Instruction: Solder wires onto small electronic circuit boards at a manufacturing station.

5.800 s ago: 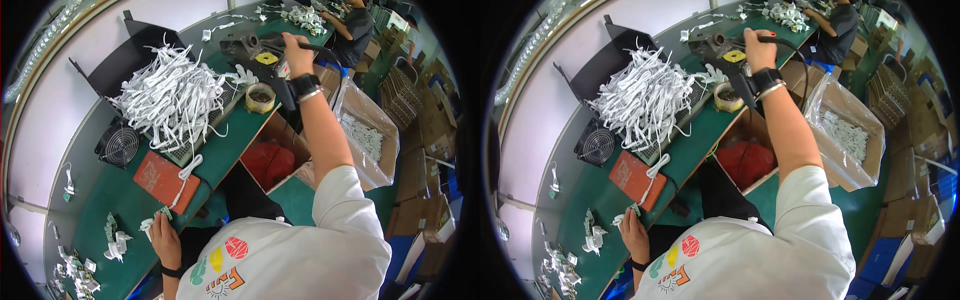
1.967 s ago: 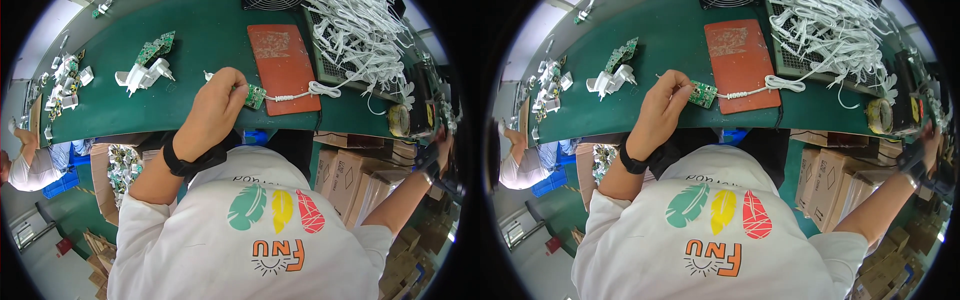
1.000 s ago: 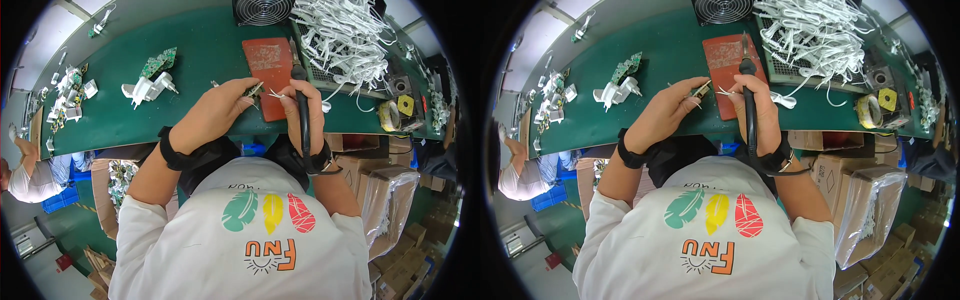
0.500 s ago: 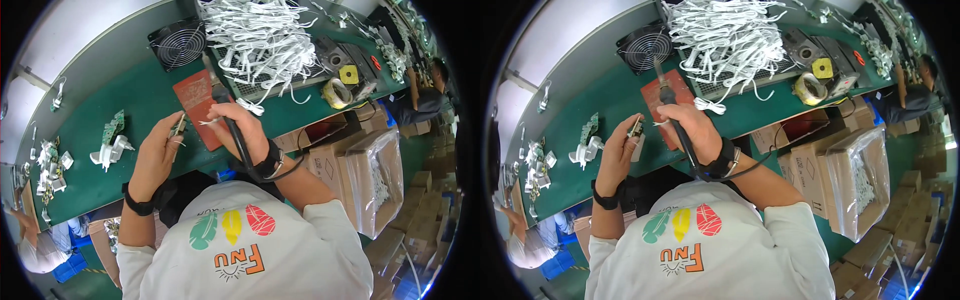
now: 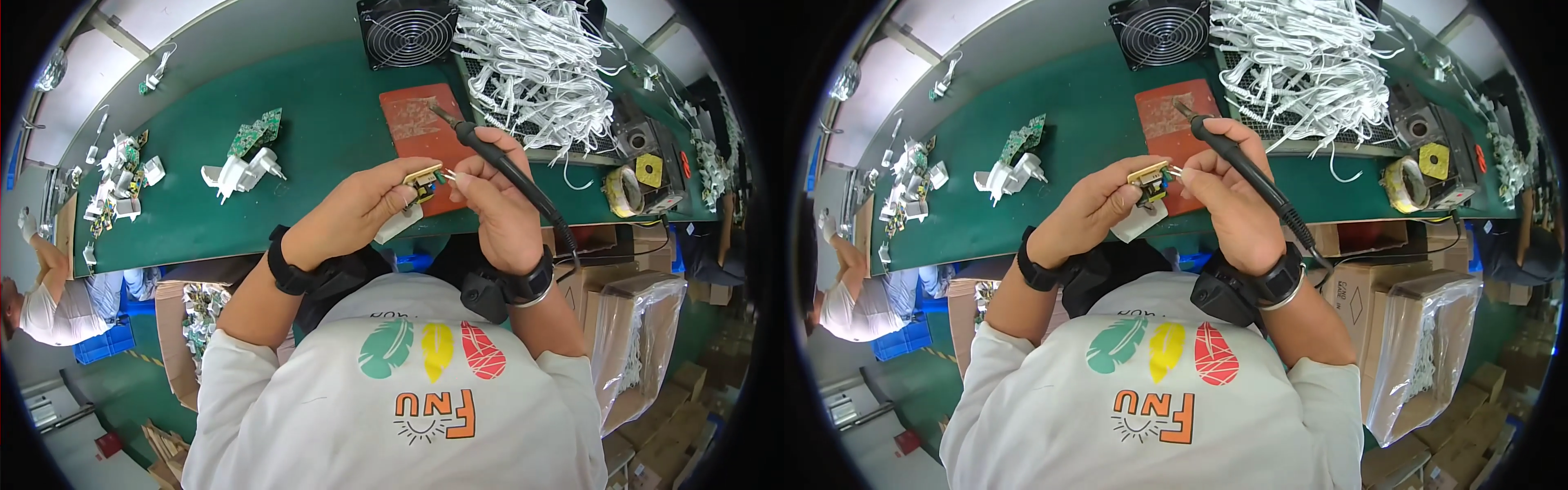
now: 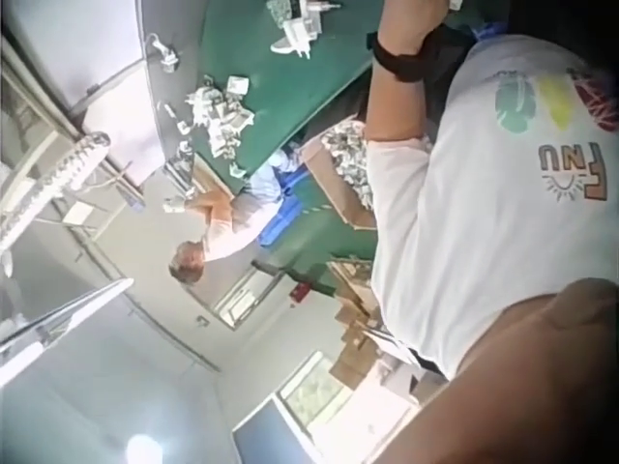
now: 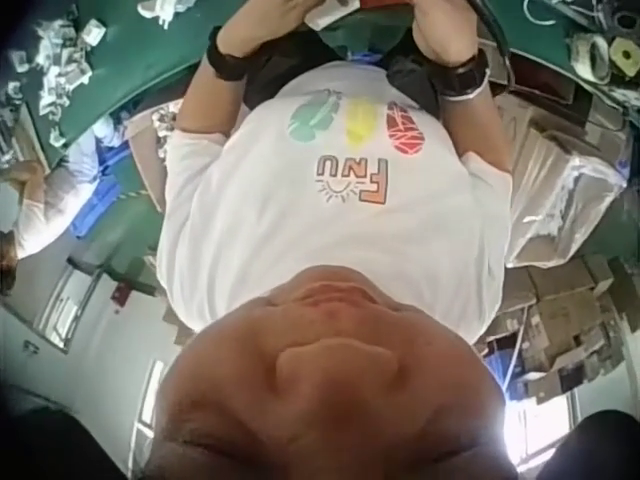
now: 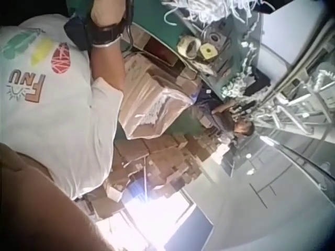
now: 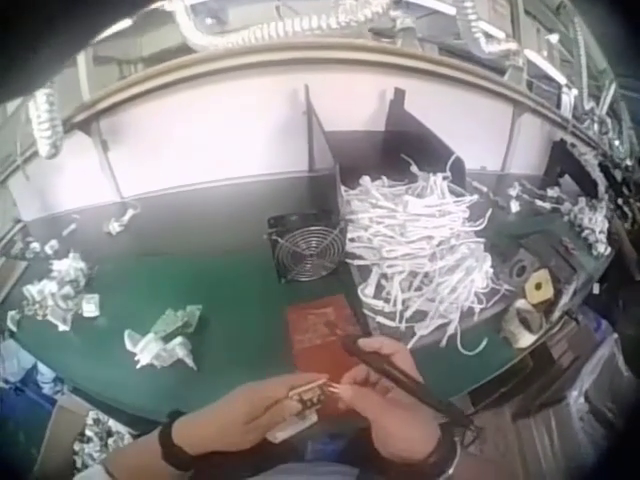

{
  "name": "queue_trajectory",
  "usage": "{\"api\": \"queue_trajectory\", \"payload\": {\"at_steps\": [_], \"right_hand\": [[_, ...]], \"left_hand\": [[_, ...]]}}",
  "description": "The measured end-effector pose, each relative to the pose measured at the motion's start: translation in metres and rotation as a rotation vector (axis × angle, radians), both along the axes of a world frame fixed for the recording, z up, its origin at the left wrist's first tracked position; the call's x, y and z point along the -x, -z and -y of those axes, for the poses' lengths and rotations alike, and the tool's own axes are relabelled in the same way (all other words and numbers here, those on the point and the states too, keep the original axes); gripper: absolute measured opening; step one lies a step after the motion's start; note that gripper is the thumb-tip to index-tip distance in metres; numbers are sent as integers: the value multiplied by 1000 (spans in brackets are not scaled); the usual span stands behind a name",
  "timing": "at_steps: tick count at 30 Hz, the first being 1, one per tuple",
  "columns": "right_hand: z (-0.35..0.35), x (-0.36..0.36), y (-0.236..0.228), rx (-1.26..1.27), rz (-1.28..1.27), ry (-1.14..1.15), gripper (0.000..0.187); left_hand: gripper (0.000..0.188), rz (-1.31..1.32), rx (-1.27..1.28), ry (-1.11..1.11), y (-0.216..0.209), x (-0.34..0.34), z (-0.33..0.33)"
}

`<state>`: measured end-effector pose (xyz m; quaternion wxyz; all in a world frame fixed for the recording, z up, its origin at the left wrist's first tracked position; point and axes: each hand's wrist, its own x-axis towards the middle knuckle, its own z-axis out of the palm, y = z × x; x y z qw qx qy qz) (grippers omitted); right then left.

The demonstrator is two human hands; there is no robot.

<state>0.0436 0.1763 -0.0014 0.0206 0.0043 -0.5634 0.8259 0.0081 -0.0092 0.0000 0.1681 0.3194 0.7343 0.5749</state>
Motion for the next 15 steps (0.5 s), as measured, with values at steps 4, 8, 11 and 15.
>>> {"api": "queue_trajectory", "payload": {"at_steps": [4, 8, 11, 15], "right_hand": [[-2, 1, 3, 83, 73, -47, 46], [-3, 2, 2, 64, 99, -40, 48], [-3, 2, 1, 39, 122, -35, 48], [3, -1, -3, 40, 127, 3, 47]], "left_hand": [[37, 69, 46, 54, 1, 3, 0], [34, -116, 38, 56, 5, 4, -2], [34, -274, 66, 41, 8, 5, -1], [34, -360, 61, 13, 10, 6, 0]]}}
